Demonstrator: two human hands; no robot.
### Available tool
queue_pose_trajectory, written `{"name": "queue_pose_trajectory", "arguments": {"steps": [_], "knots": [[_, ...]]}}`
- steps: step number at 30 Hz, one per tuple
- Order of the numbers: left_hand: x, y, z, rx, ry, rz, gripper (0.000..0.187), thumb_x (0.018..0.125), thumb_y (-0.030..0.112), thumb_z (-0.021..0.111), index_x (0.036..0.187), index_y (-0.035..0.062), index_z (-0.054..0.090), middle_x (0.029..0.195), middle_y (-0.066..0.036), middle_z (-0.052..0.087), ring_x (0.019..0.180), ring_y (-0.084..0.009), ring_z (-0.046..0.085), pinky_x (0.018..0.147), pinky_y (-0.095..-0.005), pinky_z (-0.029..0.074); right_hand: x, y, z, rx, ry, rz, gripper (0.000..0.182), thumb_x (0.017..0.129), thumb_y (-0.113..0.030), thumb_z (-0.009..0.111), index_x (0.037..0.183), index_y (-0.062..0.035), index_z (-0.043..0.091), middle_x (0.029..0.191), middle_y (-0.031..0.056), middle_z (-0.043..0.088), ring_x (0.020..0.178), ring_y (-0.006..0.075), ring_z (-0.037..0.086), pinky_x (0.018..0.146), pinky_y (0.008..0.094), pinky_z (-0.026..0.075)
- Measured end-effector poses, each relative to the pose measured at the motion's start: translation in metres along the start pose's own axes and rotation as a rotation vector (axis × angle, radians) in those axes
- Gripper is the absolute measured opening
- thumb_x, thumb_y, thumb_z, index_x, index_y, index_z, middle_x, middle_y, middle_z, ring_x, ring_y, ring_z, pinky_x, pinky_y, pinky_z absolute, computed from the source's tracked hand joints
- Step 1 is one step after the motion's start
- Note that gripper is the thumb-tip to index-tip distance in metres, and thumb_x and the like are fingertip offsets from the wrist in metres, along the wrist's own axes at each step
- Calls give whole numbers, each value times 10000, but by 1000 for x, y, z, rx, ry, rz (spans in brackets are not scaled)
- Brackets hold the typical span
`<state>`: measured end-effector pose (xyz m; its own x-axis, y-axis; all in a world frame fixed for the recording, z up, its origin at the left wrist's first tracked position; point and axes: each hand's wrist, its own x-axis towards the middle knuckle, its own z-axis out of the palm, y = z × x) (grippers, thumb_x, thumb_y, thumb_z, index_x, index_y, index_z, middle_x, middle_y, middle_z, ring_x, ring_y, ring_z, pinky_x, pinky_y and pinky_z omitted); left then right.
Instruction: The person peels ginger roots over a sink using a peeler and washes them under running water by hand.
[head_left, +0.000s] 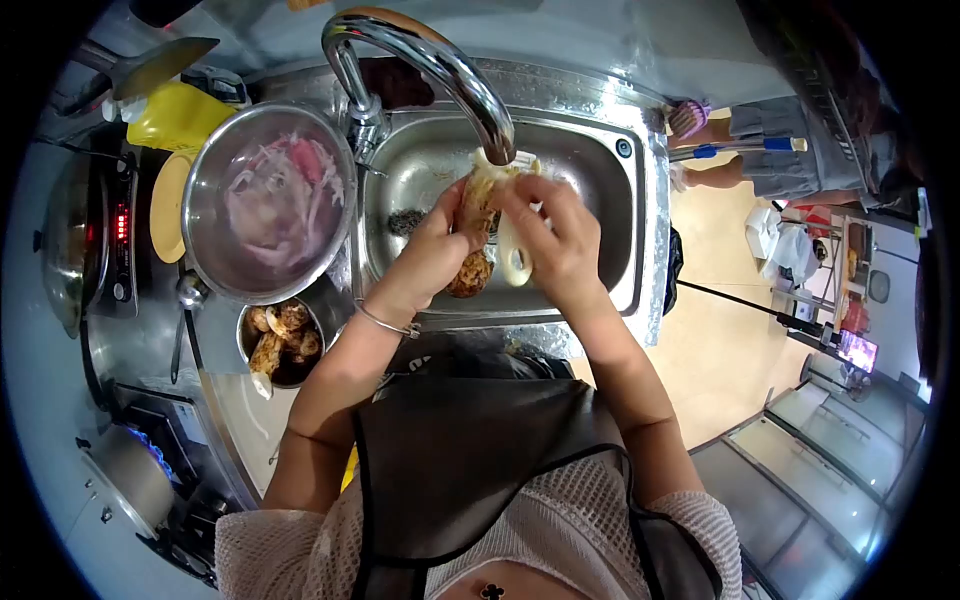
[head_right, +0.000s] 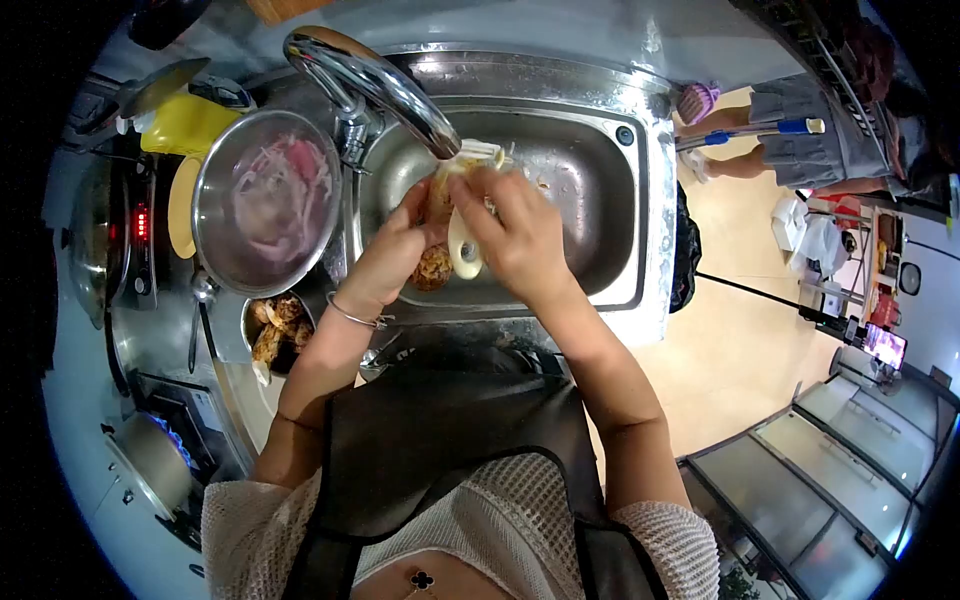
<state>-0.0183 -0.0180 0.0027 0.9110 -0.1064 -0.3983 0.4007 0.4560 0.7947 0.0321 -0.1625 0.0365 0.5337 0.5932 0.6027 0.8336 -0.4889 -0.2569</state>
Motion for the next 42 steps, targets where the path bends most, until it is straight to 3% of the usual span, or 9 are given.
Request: {"name": "queue_pose_trajectory", "arguments": {"steps": [5,7,9,15,18,25,28,37,42], "knots": [[-1,6,-1,78,2,44,533,817,-7,441,1322,44,279,1223,-45,426,1103,-137,423,932,-250,330,-16,-19,-8,129,-138,-23,352,591,2,631,943,1,614,830,109,565,659,199,578,526,280,476],[-1,1,0,85,-6,63,531,819,-5,437,1323,43,277,1220,-48,429,1099,-137,426,928,-247,331,-10,-13,-11,92,28,169,349,602,20,620,951,5,610,832,116,563,689,216,587,550,282,481],[3,-3,0,73,24,19,557,774,-45,442,1307,26,296,1200,-76,451,1100,-141,425,936,-258,322,-7,-10,-7,49,83,188,342,616,38,614,956,7,611,840,122,563,707,230,586,565,282,480],[-4,10,-1,-154,-27,-76,531,798,-9,438,1307,24,293,1165,-71,473,1040,-125,461,856,-239,378,-27,-23,-9,113,-53,14,360,623,42,665,976,-6,608,814,129,561,664,220,588,527,270,483],[-1,2,-8,-150,-113,-127,538,790,-15,420,1308,29,284,1094,-67,513,984,-123,500,820,-247,400,-13,-11,-6,65,129,224,371,624,76,649,984,6,596,886,136,557,745,229,584,598,278,491],[-7,14,-3,-267,-93,-109,536,796,-5,431,1310,29,287,1154,-65,479,1041,-145,479,859,-266,401,-34,-29,-9,65,-43,-40,322,609,39,653,929,28,620,833,113,571,665,207,576,528,286,474],[-5,8,-2,-140,-69,-107,538,791,-19,442,1306,26,296,1160,-57,473,1041,-135,472,892,-259,370,-19,-17,-13,14,82,135,336,606,48,661,937,18,611,855,135,561,693,225,580,543,289,475],[-7,-8,-3,-1,-142,-74,505,829,13,470,1307,33,308,1190,-48,457,1089,-127,438,919,-252,353,-33,-18,-11,-51,-57,-38,441,600,-42,567,1034,36,563,997,122,507,660,193,512,522,278,448],[-13,0,5,-189,-155,-153,473,833,28,445,1291,26,327,1188,-75,469,1048,-147,488,888,-270,398,-38,-23,-14,-57,-79,-67,477,577,-49,564,1042,53,554,1009,127,500,637,189,512,515,280,453]]}}
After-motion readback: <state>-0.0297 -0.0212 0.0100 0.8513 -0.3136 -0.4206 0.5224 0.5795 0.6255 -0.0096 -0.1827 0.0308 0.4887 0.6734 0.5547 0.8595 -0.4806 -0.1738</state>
